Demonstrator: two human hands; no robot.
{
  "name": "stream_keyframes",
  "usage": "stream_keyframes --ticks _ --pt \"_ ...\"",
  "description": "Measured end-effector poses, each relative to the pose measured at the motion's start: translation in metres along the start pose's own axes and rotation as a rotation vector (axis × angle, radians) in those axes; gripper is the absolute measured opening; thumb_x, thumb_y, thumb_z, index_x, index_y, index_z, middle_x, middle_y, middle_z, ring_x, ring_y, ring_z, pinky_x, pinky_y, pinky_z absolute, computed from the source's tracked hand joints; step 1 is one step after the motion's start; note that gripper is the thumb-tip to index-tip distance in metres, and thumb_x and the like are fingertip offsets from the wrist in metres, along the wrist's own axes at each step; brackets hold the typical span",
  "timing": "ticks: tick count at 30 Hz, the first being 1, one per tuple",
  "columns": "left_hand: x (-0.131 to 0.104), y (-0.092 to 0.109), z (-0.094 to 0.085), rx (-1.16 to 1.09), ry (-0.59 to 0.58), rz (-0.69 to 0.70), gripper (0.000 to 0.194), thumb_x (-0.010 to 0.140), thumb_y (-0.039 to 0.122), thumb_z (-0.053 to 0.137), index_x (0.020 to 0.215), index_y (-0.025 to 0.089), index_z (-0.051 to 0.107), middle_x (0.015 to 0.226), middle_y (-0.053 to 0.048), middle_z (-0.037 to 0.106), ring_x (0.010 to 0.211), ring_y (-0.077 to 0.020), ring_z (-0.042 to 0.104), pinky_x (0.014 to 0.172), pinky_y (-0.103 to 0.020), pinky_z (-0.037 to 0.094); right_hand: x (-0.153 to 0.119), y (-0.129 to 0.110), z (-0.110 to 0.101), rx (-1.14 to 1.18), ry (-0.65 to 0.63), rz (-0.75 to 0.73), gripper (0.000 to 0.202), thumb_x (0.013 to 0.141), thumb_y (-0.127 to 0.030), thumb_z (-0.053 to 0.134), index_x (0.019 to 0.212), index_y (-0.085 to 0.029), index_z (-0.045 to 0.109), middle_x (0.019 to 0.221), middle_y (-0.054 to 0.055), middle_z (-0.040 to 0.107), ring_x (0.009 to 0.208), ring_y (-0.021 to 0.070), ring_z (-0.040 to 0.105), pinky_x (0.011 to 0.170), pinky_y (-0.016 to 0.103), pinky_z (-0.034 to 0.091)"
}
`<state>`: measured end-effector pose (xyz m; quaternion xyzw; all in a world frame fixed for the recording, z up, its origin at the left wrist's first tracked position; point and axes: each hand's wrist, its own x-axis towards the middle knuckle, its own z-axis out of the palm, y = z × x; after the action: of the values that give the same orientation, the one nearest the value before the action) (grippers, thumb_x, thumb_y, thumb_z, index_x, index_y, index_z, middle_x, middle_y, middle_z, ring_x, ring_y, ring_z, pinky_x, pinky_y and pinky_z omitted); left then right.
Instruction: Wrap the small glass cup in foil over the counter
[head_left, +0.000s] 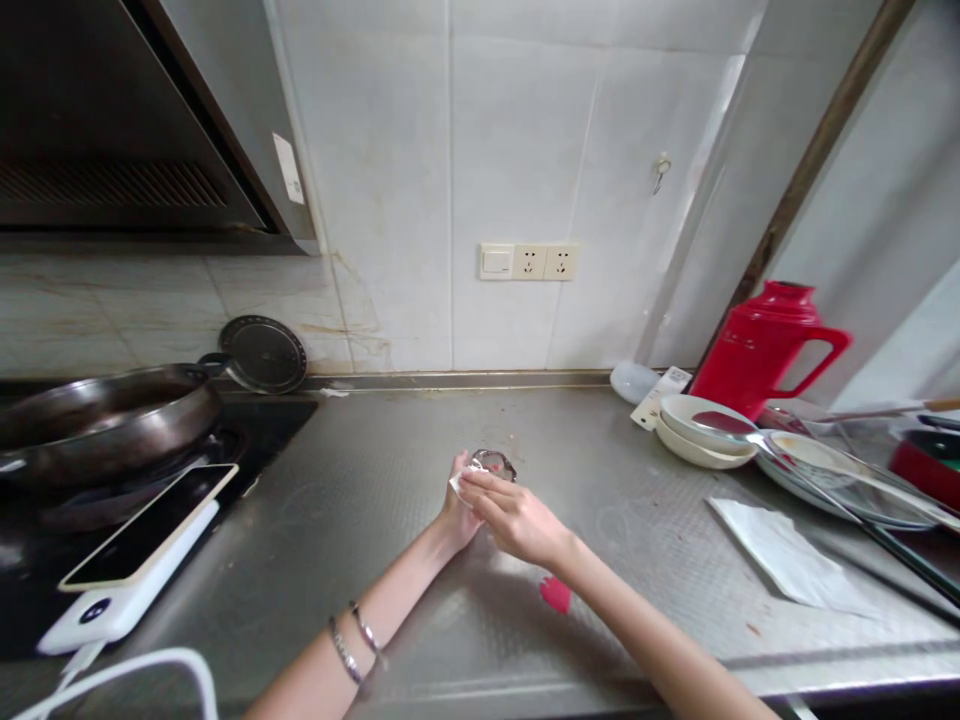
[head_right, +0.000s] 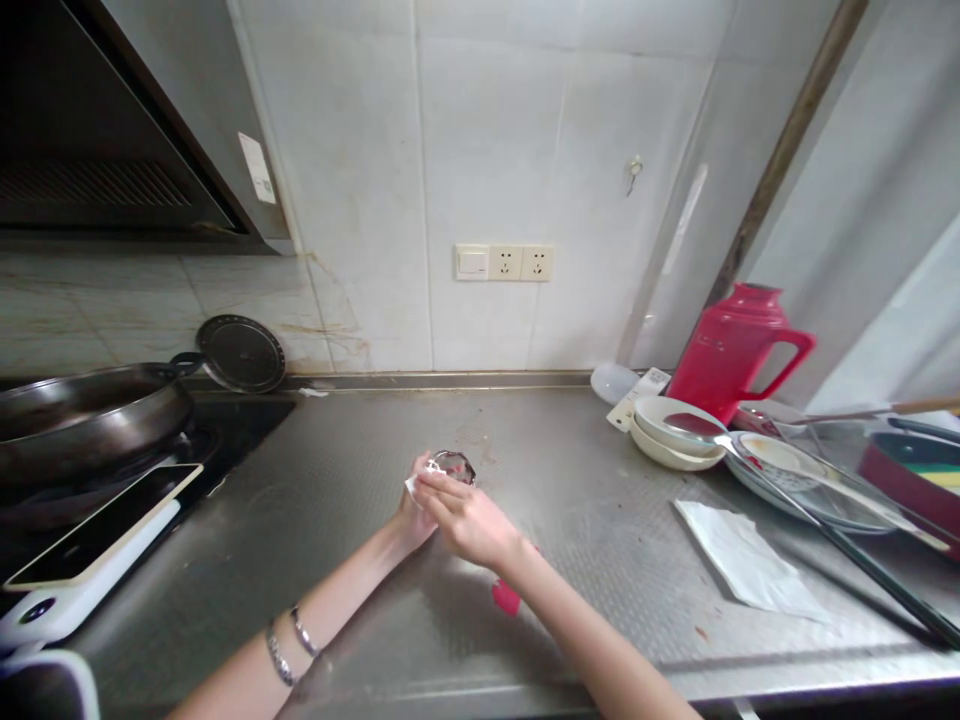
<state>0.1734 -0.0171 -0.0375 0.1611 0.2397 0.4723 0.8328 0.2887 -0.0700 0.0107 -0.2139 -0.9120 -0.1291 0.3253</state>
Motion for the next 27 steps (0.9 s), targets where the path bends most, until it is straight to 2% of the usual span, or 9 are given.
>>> stream_keyframes --ticks 5,8,12,14,18,23,27 --pt "-0.006 0.008 0.009 0.236 0.037 -0.098 0.057 0.083 0.065 0.033 0.075 0.015 0.058 0.044 -0.001 0.049 0.034 -0.0135 0.044 0.039 -0.027 0.028 0.009 0.019 -0.018 0.036 -0.07 -0.123 0.035 0.09 -0.006 0.039 0.122 -0.005 0.054 0.122 0.015 0.061 0.127 0.0199 0.046 0.105 0.034 0.043" --pt "-0.009 0.011 0.014 0.312 -0.003 -0.162 0.065 0.079 0.073 0.027 0.08 0.015 0.058 0.043 -0.001 0.05 0.032 -0.0155 0.045 0.035 -0.025 0.022 0.015 0.03 -0.029 0.037 -0.135 -0.13 0.031 0.093 -0.011 0.041 0.119 -0.008 0.056 0.124 0.014 0.06 0.126 0.0204 0.047 0.107 0.039 0.041" --pt "-0.01 0.014 0.017 0.33 0.004 -0.228 0.072 0.074 0.078 0.022 0.074 0.016 0.058 0.044 -0.003 0.052 0.031 -0.0174 0.047 0.032 -0.025 0.025 0.018 0.04 -0.038 0.038 -0.197 -0.122 0.029 0.094 -0.016 0.043 0.119 -0.01 0.057 0.123 0.014 0.061 0.124 0.0213 0.05 0.104 0.04 0.043" --pt "-0.011 0.016 0.018 0.341 0.004 -0.247 0.073 0.074 0.078 0.023 0.073 0.014 0.059 0.049 -0.007 0.058 0.033 -0.0178 0.048 0.032 -0.026 0.027 0.017 0.044 -0.04 0.026 -0.221 -0.099 0.031 0.093 -0.016 0.046 0.121 -0.01 0.055 0.124 0.015 0.06 0.122 0.0221 0.052 0.104 0.041 0.043" --pt "-0.014 0.02 0.02 0.368 -0.024 -0.257 0.077 0.075 0.077 0.023 0.077 0.01 0.062 0.063 -0.014 0.065 0.036 -0.0193 0.052 0.033 -0.026 0.028 0.011 0.051 -0.041 -0.002 -0.241 -0.047 0.036 0.088 -0.01 0.05 0.124 -0.009 0.053 0.124 0.016 0.06 0.119 0.0237 0.054 0.104 0.044 0.043" --pt "-0.018 0.021 0.021 0.314 -0.023 -0.189 0.074 0.076 0.075 0.026 0.078 0.011 0.063 0.066 -0.015 0.067 0.038 -0.0179 0.054 0.034 -0.024 0.029 -0.001 0.051 -0.039 -0.015 -0.167 0.015 0.048 0.081 0.003 0.042 0.126 -0.01 0.051 0.124 0.015 0.06 0.122 0.0221 0.052 0.104 0.045 0.044" --pt "-0.019 0.021 0.022 0.297 -0.021 -0.163 0.073 0.078 0.073 0.026 0.079 0.01 0.064 0.065 -0.015 0.067 0.037 -0.0182 0.053 0.033 -0.024 0.027 -0.008 0.046 -0.037 0.01 -0.155 0.08 0.052 0.081 0.005 0.037 0.129 -0.011 0.048 0.124 0.015 0.06 0.122 0.0203 0.051 0.103 0.043 0.044"
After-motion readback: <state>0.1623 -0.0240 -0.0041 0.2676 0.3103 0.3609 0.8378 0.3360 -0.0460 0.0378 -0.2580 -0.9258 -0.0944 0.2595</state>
